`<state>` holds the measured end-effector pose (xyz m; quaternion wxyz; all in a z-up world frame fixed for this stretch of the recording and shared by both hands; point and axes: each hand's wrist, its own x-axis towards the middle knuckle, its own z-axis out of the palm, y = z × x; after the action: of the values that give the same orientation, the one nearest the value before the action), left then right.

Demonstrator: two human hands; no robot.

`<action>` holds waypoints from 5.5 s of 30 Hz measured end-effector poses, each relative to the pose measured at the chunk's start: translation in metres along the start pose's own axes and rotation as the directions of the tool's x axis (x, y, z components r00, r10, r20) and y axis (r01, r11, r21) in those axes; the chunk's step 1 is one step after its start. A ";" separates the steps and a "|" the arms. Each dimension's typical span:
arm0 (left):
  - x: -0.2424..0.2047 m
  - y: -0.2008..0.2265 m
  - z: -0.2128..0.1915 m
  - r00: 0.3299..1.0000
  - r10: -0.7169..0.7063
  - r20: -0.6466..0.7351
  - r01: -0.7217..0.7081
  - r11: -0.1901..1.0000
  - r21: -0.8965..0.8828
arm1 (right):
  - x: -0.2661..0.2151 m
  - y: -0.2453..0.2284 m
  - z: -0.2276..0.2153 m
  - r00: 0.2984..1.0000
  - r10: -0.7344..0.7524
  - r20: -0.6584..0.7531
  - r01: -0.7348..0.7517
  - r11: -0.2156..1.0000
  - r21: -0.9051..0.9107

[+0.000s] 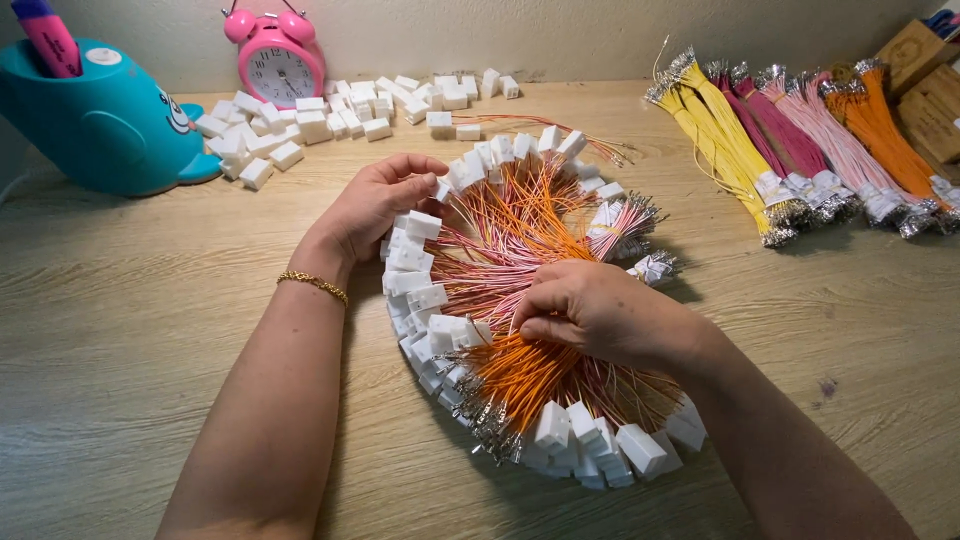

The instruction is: The person assembles a wire harness by inserting individual colored wires into white plastic connectors. They work methodically, picking up wires and connecting them to the connector block arranged on the table.

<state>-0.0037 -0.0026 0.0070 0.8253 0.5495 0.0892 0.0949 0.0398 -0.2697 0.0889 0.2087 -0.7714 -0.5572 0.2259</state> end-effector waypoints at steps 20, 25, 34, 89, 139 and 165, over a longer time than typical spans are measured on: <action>0.006 -0.005 -0.005 1.000 0.002 0.009 -0.002 1.000 0.001 | -0.020 0.016 -0.013 0.996 -0.094 -0.002 0.083 0.874 0.478; 0.005 -0.005 -0.004 1.000 -0.002 0.005 0.002 1.000 0.010 | -0.010 0.002 0.001 0.985 -0.171 0.034 0.131 0.856 0.500; 0.007 -0.006 -0.005 1.000 0.005 0.007 -0.005 1.000 0.002 | -0.001 -0.029 0.001 1.000 -0.015 -0.010 0.017 0.964 0.264; 0.005 -0.006 -0.011 0.998 -0.057 0.005 0.057 0.998 0.013 | 0.110 0.030 0.031 0.753 0.316 -0.577 -0.185 0.943 0.276; 0.003 -0.006 -0.007 1.000 -0.017 0.013 0.016 1.000 0.026 | 0.117 0.044 0.049 0.674 -0.017 -0.739 0.006 1.000 -0.017; 0.006 -0.011 -0.013 0.999 -0.022 0.049 0.023 1.000 -0.014 | 0.118 0.041 0.049 0.672 0.054 -0.739 -0.023 0.998 0.052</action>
<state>-0.0004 0.0063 -0.0078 0.8322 0.5446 0.0744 0.0727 0.0759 -0.1655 0.0116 0.4263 -0.8041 -0.4043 -0.0907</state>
